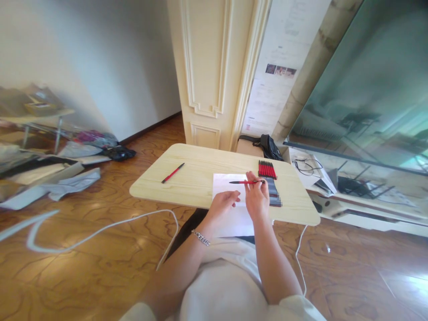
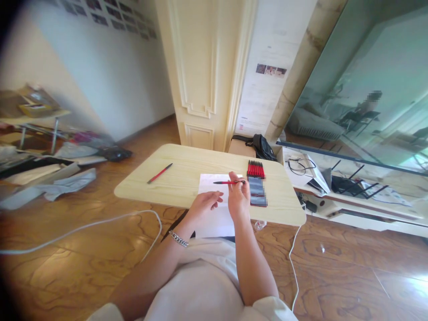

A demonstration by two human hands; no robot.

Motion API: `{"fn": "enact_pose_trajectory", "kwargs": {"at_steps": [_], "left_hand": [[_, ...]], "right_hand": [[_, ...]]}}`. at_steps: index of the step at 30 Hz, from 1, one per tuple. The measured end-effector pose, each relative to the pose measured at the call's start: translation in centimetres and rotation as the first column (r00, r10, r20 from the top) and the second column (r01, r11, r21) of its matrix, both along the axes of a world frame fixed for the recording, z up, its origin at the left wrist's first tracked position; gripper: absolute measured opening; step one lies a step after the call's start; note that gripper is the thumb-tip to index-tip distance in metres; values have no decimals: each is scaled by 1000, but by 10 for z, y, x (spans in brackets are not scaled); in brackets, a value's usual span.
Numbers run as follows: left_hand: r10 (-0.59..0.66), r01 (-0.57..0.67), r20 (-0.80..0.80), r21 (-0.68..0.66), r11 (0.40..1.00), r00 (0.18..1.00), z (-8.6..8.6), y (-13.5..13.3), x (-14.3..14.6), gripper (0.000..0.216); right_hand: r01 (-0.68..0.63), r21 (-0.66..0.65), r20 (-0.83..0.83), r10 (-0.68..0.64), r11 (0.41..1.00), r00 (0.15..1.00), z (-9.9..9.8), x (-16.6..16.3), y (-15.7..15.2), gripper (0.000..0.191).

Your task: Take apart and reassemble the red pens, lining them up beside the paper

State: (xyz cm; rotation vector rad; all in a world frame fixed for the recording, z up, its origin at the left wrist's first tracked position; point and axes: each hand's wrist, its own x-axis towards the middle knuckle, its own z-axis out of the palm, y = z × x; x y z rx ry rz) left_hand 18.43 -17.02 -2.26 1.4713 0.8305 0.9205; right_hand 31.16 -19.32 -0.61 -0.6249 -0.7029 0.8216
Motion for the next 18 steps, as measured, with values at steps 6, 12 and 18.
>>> {"fn": "enact_pose_trajectory", "kwargs": {"at_steps": [6, 12, 18], "left_hand": [[178, 35, 470, -410, 911, 865, 0, -2, 10, 35], [170, -32, 406, -327, 945, 898, -1, 1, 13, 31], [48, -7, 273, -148, 989, 961, 8, -6, 27, 37]], "right_hand": [[-52, -145, 478, 116, 988, 871, -9, -10, -41, 19], [19, -350, 552, 190, 936, 812, -22, 18, -53, 29], [137, -408, 669, 193, 903, 718, -13, 42, -49, 27]]}}
